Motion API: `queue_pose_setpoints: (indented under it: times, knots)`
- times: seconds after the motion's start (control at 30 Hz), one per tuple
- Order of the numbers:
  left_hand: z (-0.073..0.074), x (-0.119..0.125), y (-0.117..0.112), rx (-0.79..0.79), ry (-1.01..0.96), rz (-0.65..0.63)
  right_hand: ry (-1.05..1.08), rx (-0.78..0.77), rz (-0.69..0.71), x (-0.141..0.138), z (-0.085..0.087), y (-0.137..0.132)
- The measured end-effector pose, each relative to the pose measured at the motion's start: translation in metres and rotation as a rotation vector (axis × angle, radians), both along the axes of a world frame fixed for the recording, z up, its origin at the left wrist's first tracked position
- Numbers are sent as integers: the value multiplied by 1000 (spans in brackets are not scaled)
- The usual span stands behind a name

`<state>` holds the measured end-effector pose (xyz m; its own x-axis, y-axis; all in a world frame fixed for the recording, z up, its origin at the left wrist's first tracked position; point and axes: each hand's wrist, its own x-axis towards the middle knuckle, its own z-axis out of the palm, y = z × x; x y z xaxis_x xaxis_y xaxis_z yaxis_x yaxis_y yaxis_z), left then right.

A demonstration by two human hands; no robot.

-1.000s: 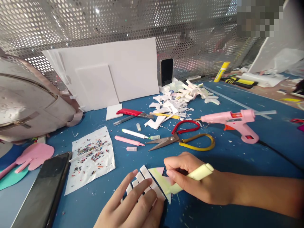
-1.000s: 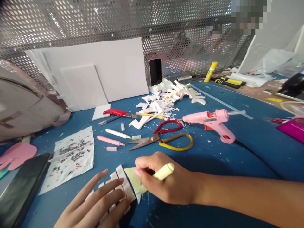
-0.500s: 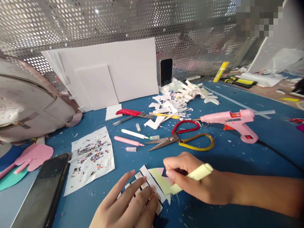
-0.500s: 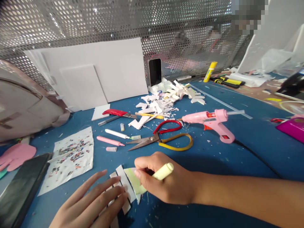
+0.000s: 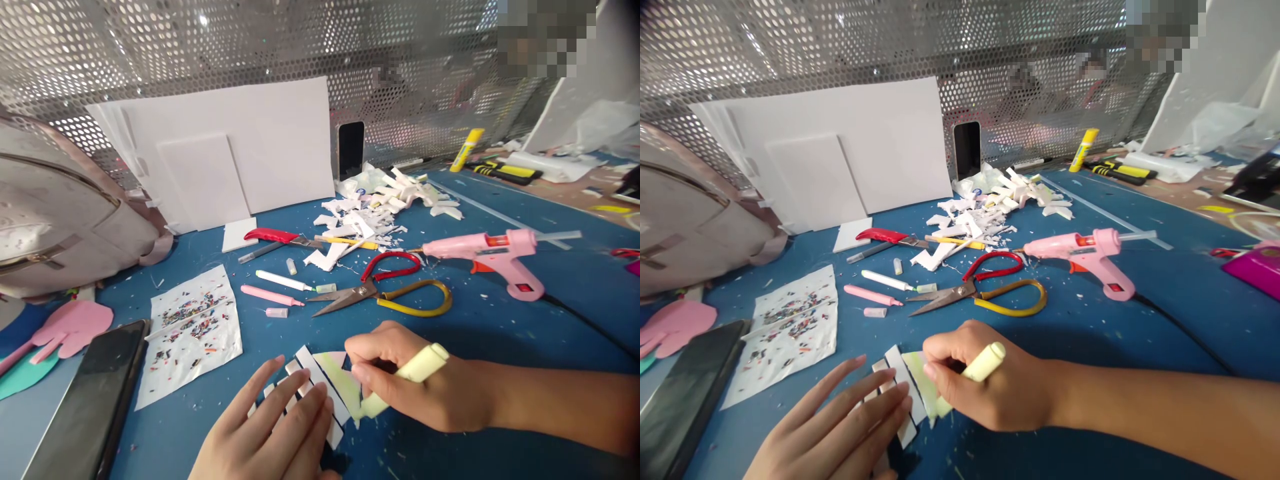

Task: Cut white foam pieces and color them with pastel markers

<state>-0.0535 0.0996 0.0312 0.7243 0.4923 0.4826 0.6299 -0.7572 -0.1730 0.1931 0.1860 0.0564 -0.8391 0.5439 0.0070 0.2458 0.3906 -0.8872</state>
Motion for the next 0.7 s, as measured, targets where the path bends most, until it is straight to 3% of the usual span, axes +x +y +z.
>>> queue_pose_setpoints:
  times: [0.23,0.43,0.7]
  knots:
    - [-1,2,-1,-1,-29,16,-12,-35,42,1,-1,0]
    - [1,0,0,-3,9,-1,2,33,-84,0,0,-2]
    - [1,2,0,-13,-25,10,20,-52,-12,0,1,-1]
